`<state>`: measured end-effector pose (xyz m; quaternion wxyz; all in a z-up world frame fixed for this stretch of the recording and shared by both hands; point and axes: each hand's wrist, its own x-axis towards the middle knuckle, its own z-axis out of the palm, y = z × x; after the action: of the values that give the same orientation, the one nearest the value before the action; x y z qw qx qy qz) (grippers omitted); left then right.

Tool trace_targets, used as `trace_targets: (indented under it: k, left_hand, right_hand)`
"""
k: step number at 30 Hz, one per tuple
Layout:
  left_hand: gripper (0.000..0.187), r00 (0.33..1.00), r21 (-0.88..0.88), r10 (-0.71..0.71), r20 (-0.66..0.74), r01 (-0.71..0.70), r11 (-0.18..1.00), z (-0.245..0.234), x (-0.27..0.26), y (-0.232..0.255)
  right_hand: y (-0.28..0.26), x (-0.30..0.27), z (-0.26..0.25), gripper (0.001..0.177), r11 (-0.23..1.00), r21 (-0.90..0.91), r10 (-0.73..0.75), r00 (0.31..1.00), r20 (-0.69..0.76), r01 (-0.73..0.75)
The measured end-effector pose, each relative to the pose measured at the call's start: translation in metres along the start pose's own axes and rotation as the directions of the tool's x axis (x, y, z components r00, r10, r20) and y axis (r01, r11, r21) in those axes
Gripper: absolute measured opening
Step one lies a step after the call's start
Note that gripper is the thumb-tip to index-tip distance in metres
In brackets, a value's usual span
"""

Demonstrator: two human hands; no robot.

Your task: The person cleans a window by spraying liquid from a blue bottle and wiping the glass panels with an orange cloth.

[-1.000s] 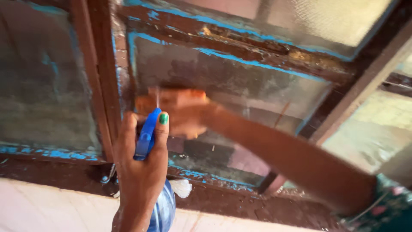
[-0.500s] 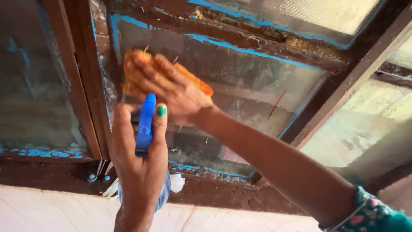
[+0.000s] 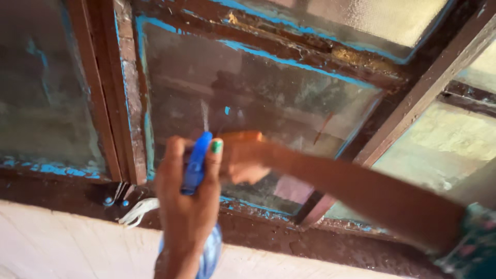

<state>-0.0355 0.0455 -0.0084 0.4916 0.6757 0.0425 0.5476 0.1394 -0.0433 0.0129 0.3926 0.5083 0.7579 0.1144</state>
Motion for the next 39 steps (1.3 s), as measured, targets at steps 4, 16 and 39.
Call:
trace_targets:
  k: [4,16,39]
  left_hand:
    - [0.023,0.994,-0.144,-0.104,0.016,0.106,0.984,0.017,-0.006,0.022]
    - [0.032,0.996,0.020,-0.089,-0.001,0.089,0.996,0.035,-0.028,0.023]
    - [0.025,0.997,-0.017,-0.046,-0.059,0.045,0.999,0.041,-0.048,0.049]
  right_hand:
    - [0.047,-0.021,-0.040,0.063,0.965,0.039,0.238,0.802,-0.548,-0.260]
    - [-0.008,-0.027,-0.001,0.062,0.890,0.234,0.455,0.757,-0.468,-0.390]
    - [0.009,-0.077,-0.041,0.074,0.802,-0.186,0.425,0.761,-0.490,-0.567]
